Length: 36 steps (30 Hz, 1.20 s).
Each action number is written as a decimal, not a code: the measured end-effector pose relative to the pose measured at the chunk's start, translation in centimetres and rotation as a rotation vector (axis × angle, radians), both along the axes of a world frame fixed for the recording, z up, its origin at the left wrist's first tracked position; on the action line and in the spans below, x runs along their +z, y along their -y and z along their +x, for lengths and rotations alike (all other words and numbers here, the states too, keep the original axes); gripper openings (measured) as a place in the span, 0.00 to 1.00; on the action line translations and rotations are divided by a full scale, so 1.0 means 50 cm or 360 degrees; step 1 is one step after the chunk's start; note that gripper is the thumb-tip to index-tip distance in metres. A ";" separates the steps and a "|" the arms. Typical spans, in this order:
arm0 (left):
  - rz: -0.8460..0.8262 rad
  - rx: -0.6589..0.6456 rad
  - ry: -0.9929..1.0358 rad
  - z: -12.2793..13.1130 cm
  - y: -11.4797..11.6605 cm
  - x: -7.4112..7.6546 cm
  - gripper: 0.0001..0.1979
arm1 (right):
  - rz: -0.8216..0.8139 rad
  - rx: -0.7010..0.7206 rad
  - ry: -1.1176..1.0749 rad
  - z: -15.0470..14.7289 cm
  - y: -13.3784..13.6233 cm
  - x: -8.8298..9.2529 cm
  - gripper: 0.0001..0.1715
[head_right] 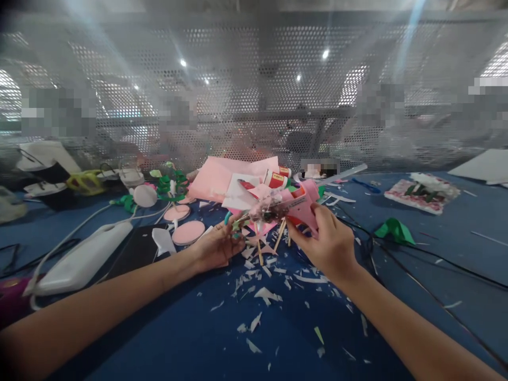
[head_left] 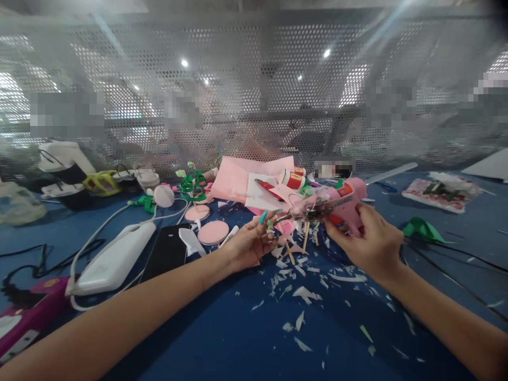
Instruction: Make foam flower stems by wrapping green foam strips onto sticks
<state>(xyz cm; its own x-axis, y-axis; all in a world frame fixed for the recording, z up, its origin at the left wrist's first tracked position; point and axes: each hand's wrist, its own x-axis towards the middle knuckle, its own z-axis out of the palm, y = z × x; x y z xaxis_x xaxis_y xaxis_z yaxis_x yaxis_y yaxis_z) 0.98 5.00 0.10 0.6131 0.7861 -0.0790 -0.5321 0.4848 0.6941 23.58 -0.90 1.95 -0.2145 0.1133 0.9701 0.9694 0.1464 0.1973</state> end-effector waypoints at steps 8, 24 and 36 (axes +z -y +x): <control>0.0016 0.0031 0.0017 0.000 0.001 -0.003 0.19 | -0.0019 0.0038 0.0082 -0.008 0.005 -0.003 0.17; -0.0030 0.0152 -0.0003 0.005 0.001 0.002 0.20 | -0.0150 0.0066 0.0046 -0.005 0.003 -0.011 0.15; -0.0011 0.0158 0.0007 0.004 -0.002 -0.001 0.12 | -0.0207 0.0051 0.0022 0.000 0.001 -0.016 0.13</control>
